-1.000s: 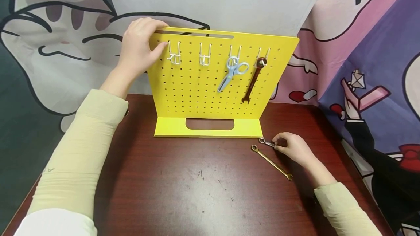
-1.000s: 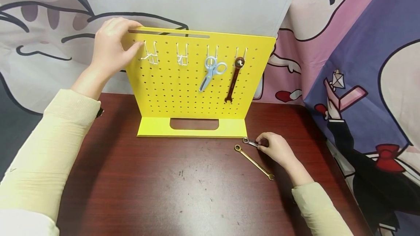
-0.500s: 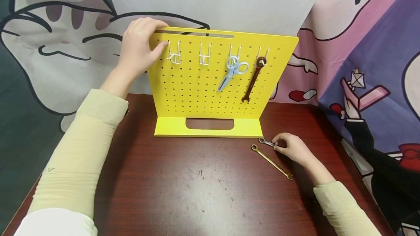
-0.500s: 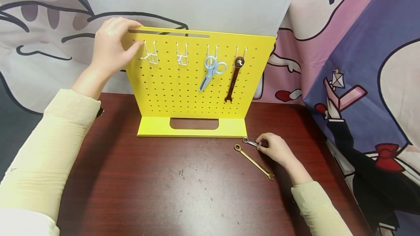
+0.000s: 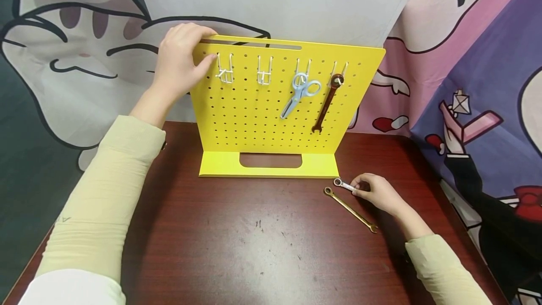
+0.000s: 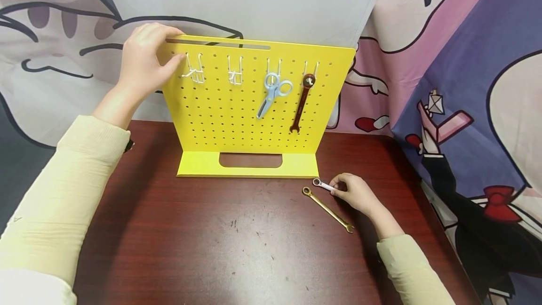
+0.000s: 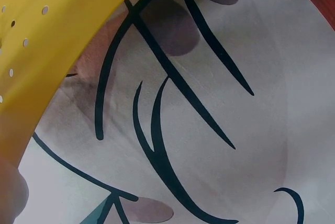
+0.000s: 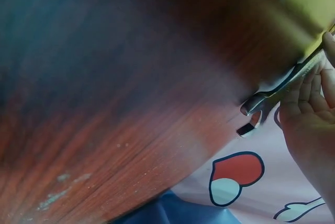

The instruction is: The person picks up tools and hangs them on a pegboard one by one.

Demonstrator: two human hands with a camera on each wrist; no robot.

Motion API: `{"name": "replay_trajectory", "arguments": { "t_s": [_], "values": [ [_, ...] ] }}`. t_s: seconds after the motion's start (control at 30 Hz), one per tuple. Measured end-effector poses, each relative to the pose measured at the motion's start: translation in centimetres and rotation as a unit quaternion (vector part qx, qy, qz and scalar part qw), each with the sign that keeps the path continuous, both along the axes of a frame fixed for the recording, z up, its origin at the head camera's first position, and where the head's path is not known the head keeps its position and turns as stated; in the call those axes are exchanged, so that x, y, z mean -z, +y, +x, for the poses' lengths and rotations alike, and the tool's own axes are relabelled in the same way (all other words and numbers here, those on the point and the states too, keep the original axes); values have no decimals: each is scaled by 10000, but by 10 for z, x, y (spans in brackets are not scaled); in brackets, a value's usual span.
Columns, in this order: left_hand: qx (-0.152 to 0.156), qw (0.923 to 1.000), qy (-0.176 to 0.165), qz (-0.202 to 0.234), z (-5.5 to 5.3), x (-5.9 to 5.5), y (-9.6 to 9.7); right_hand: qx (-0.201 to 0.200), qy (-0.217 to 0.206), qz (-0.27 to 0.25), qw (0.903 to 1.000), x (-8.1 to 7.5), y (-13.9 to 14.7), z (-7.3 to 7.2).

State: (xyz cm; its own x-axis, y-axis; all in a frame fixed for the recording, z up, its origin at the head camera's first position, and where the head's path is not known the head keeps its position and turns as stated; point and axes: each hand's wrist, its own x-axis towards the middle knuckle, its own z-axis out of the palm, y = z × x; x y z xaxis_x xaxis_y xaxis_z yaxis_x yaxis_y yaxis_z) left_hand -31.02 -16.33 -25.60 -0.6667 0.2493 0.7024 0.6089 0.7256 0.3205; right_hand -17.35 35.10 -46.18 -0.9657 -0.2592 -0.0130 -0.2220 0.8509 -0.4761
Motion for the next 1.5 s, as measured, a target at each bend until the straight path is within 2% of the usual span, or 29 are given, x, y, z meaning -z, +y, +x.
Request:
{"name": "replay_trajectory", "arguments": {
  "t_s": [0.5,0.77,1.07,1.5],
  "values": [
    [-11,10000,-30,-3,1,0,1,76,8,-48,10000,-8,-4,1],
    [8,10000,-23,-1,0,0,1,186,31,-372,9991,-17,-11,-3],
    [14,10000,-31,16,1,0,0,128,178,-816,9964,-32,-39,-13],
    [-37,10000,-66,-25,1,-1,1,76,459,-1504,9875,-51,-95,-31]
  ]
}}
